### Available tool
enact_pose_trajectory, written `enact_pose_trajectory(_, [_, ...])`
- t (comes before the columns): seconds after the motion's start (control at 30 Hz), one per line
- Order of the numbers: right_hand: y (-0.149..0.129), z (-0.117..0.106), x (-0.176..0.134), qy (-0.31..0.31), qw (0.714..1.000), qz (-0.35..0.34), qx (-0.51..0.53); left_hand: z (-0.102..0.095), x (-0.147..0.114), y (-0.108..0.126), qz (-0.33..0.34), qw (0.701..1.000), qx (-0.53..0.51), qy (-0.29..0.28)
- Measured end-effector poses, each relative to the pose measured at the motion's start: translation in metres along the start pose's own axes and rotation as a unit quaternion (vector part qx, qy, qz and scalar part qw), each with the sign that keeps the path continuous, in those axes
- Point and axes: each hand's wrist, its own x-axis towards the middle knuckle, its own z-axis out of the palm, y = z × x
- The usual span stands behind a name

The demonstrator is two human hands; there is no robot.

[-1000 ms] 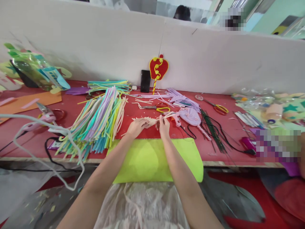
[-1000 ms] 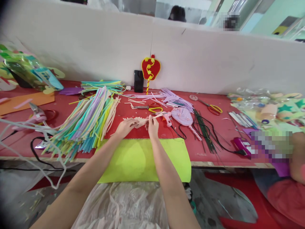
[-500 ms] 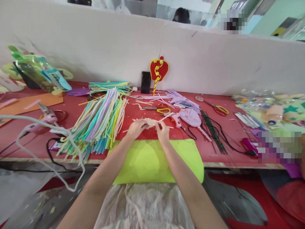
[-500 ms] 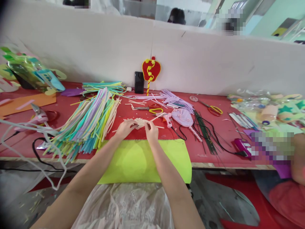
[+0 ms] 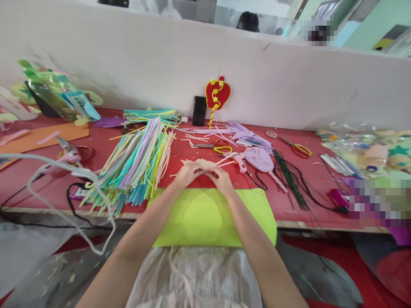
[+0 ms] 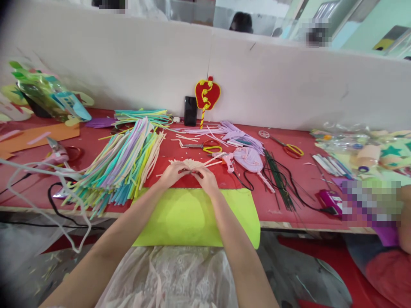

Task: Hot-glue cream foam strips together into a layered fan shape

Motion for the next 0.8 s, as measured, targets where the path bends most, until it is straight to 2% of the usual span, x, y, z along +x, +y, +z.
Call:
enact_pose_trajectory(0.13, [0.0005, 0.0004, -0.0008, 0.006, 1.0, 0.007, -0.003, -0.0029, 0.0002, 0.0025, 0.011, 1.0, -0.019, -0.019])
enact_pose_trajectory(0.37, [-0.0017, 0.0004, 0.0007, 0.047, 0.999, 0.023, -0.009, -0.0052, -0.001, -0.0013, -0.003, 1.0, -0.019, 0.017])
enact_pose_trajectory(0.5, [-0.0063, 0.0005, 0.0014, 0.031, 0.999, 0.014, 0.009, -0.0032, -0.002, -0.0025, 0.004, 1.0, -0.015, 0.013])
enact_pose_trajectory(0.8, [-0.0081, -0.0021, 0.0032, 0.01, 0.999, 0.022, 0.024, -0.0039, -0.0007, 0.0035, 0.041, 0.998, -0.014, -0.034])
